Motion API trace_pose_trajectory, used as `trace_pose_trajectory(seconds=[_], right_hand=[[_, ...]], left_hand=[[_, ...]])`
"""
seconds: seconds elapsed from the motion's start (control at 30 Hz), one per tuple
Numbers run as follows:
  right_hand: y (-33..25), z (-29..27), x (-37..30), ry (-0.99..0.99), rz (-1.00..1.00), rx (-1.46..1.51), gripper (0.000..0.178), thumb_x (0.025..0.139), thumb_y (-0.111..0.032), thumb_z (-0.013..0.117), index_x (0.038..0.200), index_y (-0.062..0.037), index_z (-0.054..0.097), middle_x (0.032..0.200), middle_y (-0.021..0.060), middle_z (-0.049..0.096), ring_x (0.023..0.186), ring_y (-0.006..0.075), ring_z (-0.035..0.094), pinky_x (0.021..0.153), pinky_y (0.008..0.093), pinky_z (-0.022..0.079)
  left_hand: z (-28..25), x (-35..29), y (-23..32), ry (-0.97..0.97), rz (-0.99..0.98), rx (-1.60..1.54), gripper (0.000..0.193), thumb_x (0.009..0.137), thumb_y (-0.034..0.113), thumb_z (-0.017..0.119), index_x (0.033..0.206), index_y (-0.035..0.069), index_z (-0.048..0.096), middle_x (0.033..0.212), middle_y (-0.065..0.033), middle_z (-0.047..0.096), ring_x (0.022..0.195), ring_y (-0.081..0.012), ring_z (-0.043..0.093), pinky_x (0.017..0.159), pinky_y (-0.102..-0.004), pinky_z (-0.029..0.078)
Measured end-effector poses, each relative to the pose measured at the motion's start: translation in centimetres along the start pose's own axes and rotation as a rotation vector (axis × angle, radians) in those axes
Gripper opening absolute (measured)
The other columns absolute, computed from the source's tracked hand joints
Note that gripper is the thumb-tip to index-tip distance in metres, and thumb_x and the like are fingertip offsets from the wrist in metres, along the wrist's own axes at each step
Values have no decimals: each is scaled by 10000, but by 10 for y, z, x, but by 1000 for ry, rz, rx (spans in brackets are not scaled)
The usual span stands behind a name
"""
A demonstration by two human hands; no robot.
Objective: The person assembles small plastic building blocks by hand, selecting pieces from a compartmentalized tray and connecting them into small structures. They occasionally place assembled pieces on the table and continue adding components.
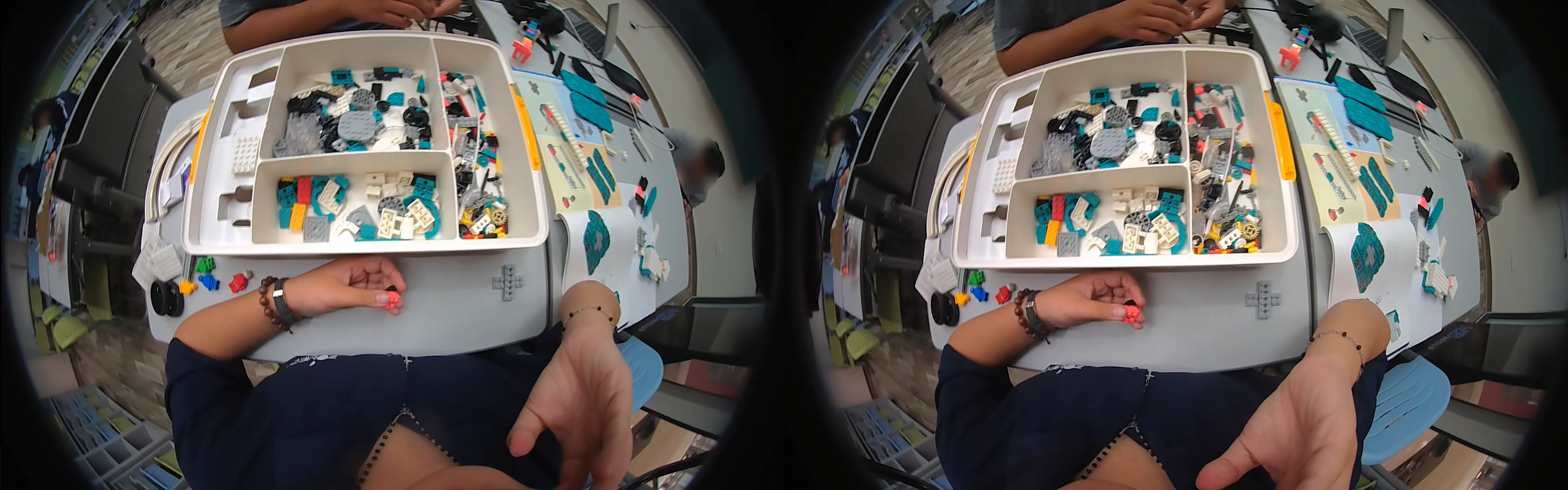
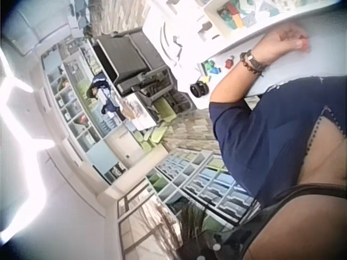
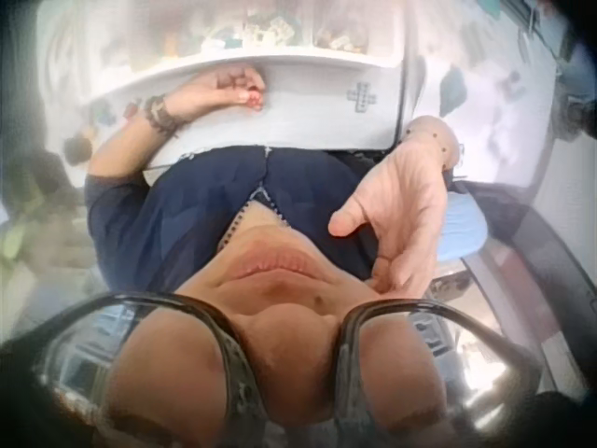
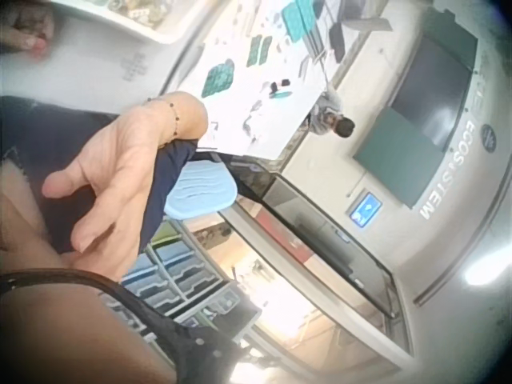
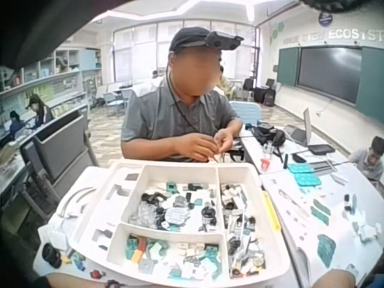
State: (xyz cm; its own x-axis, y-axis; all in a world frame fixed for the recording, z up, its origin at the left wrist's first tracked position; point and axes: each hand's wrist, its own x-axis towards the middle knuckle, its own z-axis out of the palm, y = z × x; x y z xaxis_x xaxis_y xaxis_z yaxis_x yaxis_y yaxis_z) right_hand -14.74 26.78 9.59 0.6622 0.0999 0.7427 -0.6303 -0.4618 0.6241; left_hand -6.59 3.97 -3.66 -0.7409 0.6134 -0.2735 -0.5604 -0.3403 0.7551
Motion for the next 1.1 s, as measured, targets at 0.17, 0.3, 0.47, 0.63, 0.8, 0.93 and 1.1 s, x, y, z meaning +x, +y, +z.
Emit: trace_pose_trajectory(seconds=[0.17, 0.3, 0.47, 0.63, 0.8, 0.93, 1.1], right_hand=[[-3, 3, -3, 19, 18, 42, 498, 664, 2, 672, 1137, -11, 516, 1248, 54, 436, 1219, 162, 346, 988, 268, 375], [1, 3, -3, 60, -1, 47, 460, 648, 43, 646, 1095, 9, 540, 1185, 54, 455, 1171, 155, 383, 939, 257, 407], [3, 2, -2, 161, 10, -48, 271, 664, 13, 628, 930, 9, 577, 995, 45, 522, 975, 146, 495, 840, 245, 452], [-5, -7, -2, 158, 100, -96, 212, 679, -67, 668, 860, -1, 580, 930, 38, 541, 888, 132, 537, 821, 210, 451], [8, -15, -3, 154, -3, -40, 210, 659, 46, 613, 859, -4, 568, 897, 38, 526, 872, 148, 520, 776, 253, 466], [7, -23, 4, 193, -134, -223, 219, 621, 120, 577, 785, -19, 535, 791, 22, 515, 761, 135, 518, 689, 241, 461], [-18, -28, 11, 240, -22, -242, 224, 625, 128, 559, 786, -24, 528, 772, 14, 495, 755, 137, 513, 683, 240, 444]], left_hand=[[-2, 1, -1, 13, -5, 55, 265, 837, 118, 590, 1063, 15, 499, 995, -81, 572, 971, -167, 575, 894, -311, 438], [0, 0, 0, 29, -12, 81, 252, 847, 124, 580, 1063, 19, 504, 973, -61, 579, 951, -139, 575, 871, -277, 441], [0, 0, 5, 22, -24, 104, 252, 847, 130, 580, 1063, 22, 508, 952, -63, 595, 929, -121, 573, 850, -251, 435], [0, 1, 6, 20, -52, 85, 251, 848, 123, 577, 1064, 19, 504, 954, -66, 598, 924, -123, 569, 842, -255, 431], [-6, -1, -4, 91, -69, 26, 278, 814, 110, 599, 1043, -3, 489, 954, -136, 606, 945, -226, 591, 875, -348, 442], [-3, -4, -8, 140, -44, -14, 269, 791, 98, 610, 1013, 6, 490, 925, -151, 599, 908, -244, 589, 860, -377, 439], [-5, 1, -7, 92, -10, -56, 279, 797, 84, 596, 1038, 5, 481, 953, -144, 596, 934, -233, 588, 879, -373, 436]])
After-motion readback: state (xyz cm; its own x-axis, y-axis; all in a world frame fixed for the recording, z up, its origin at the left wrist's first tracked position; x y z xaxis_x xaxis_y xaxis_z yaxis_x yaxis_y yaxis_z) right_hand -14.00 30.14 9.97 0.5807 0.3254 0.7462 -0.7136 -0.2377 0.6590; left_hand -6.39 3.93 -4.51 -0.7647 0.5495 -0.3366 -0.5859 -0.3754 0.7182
